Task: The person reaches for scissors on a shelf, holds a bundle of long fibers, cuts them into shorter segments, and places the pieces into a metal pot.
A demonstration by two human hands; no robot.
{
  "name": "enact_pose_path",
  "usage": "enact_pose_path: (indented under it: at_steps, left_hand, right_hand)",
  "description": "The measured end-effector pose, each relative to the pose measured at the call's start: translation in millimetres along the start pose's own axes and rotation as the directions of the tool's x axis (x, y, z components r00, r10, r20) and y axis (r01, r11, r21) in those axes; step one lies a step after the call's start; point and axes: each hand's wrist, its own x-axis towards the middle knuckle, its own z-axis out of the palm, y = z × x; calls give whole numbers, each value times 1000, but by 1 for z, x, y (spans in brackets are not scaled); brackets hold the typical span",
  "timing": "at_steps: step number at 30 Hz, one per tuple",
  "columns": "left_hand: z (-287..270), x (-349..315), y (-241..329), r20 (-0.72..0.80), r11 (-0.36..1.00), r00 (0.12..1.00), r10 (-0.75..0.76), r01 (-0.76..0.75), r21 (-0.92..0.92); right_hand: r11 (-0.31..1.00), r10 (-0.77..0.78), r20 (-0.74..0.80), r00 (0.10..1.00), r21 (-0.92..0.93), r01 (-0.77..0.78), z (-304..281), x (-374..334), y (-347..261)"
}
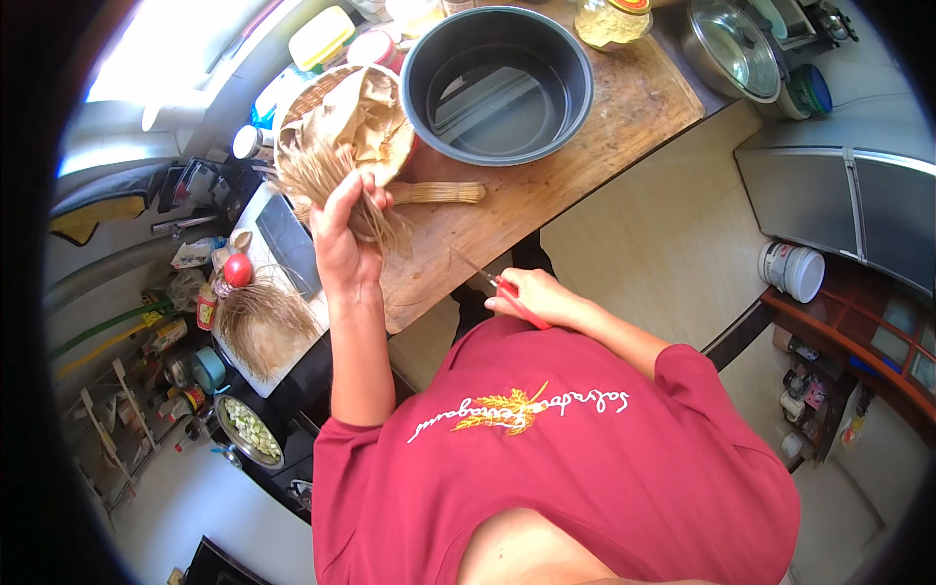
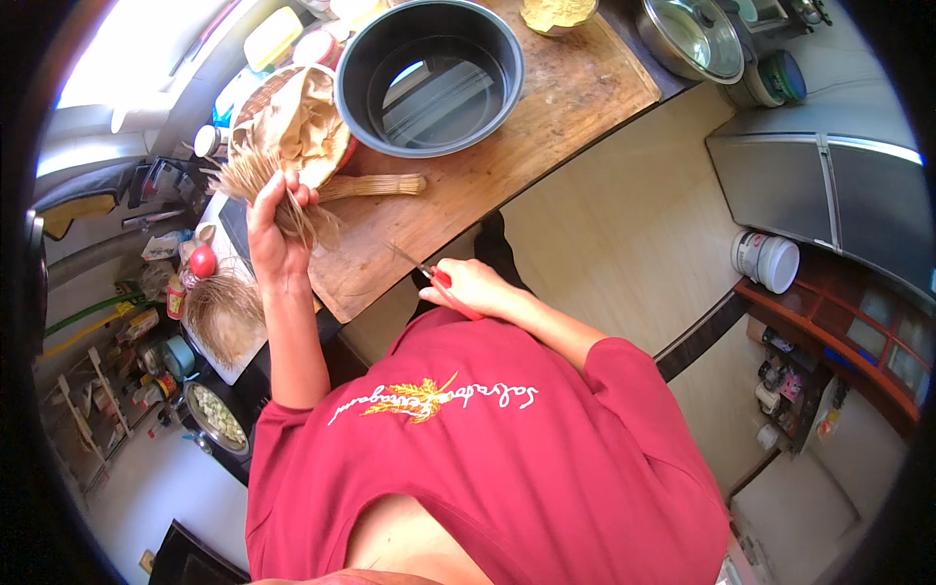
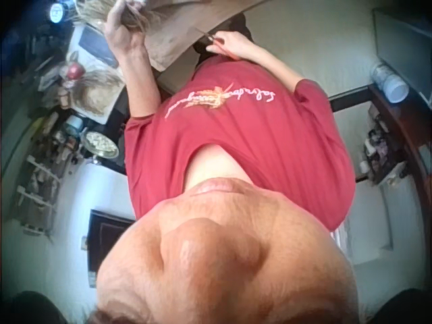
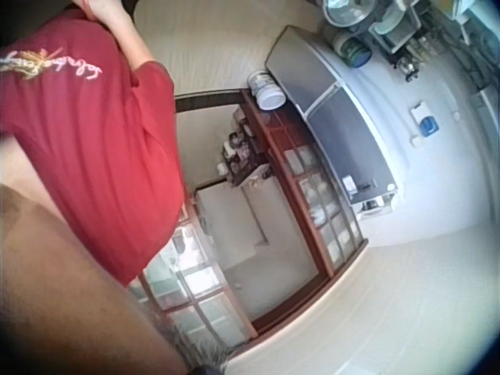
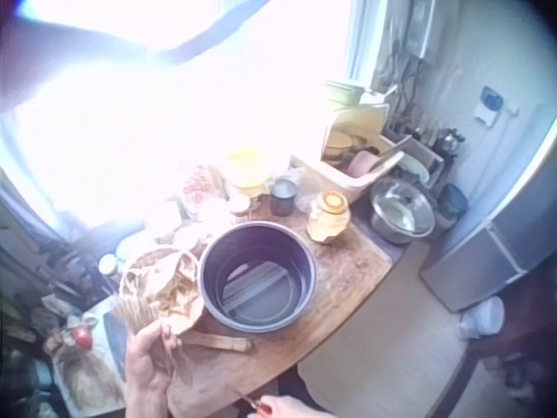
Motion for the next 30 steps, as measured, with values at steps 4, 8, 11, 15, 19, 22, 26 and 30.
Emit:
enact_pose_path:
  at_steps: [4,8,11,15,19,22,26,30]
  left_hand:
    - [59,42,-15,-10,989,997,76,-75,127]
    - [99,83,-48,10,778,977,215,-177,602]
    - [97,106,-79,73,643,990,117,-132,754]
    - [97,98,-64,45,603,983,178,-145,785]
    - [82,81,-46,-8,883,977,214,-190,429]
    - [58,55,-31,-228,927,942,246,-161,338]
    - [-10,5,-15,-414,960,868,272,-217,176]
    - [-96,-63,-8,-628,952,726,280,-293,86]
  right_hand:
    - [1000,13,-83,996,-11,-14,-56,-9,30]
    - [994,78,-112,991,82,-69,-102,-14,50]
    - [948,177,-69,982,280,-151,-125,-12,53]
    - [965,167,-30,985,211,-157,-140,-10,53]
    - [993,85,2,996,80,-85,-139,-3,52]
    - [998,63,62,996,-34,-60,-138,4,33]
    - [973,73,185,980,-227,-30,-132,20,1]
    - [961,-53,212,976,-256,107,-102,36,-19]
